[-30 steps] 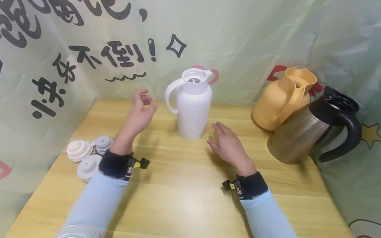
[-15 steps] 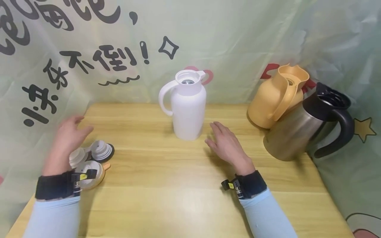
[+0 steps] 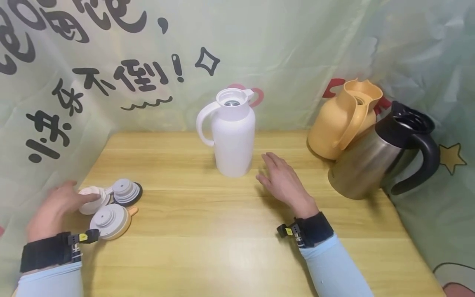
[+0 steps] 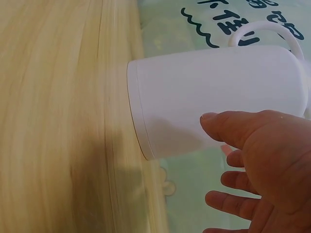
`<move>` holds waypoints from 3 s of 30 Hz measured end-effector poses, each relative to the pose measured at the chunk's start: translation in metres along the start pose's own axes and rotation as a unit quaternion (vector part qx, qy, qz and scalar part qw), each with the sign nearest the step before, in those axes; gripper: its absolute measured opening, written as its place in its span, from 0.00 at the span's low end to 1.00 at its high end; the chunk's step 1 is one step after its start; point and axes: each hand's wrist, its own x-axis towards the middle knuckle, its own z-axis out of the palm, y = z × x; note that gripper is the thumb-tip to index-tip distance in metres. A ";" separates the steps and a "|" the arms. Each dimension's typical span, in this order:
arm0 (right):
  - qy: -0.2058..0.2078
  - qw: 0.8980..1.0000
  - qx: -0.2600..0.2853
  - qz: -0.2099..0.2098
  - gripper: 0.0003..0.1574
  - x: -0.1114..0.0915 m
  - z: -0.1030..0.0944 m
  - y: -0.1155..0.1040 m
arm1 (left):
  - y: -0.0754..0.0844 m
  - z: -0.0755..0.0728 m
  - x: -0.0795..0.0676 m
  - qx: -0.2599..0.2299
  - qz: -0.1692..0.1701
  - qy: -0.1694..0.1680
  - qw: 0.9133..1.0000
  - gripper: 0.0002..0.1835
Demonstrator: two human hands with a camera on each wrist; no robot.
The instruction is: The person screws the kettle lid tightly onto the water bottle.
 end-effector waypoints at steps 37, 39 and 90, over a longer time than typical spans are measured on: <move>-0.003 1.000 0.004 -0.007 0.43 0.001 -0.001 -0.002 | 0.097 -0.020 -0.029 -0.062 0.133 0.139 0.979 0.46; 0.003 1.000 0.003 -0.010 0.43 0.001 -0.002 -0.003 | 0.111 -0.018 -0.030 -0.072 0.148 0.139 0.976 0.44; -0.012 0.992 0.123 -0.016 0.42 0.002 0.001 -0.026 | 0.274 0.112 -0.055 -0.166 0.362 -0.051 0.916 0.31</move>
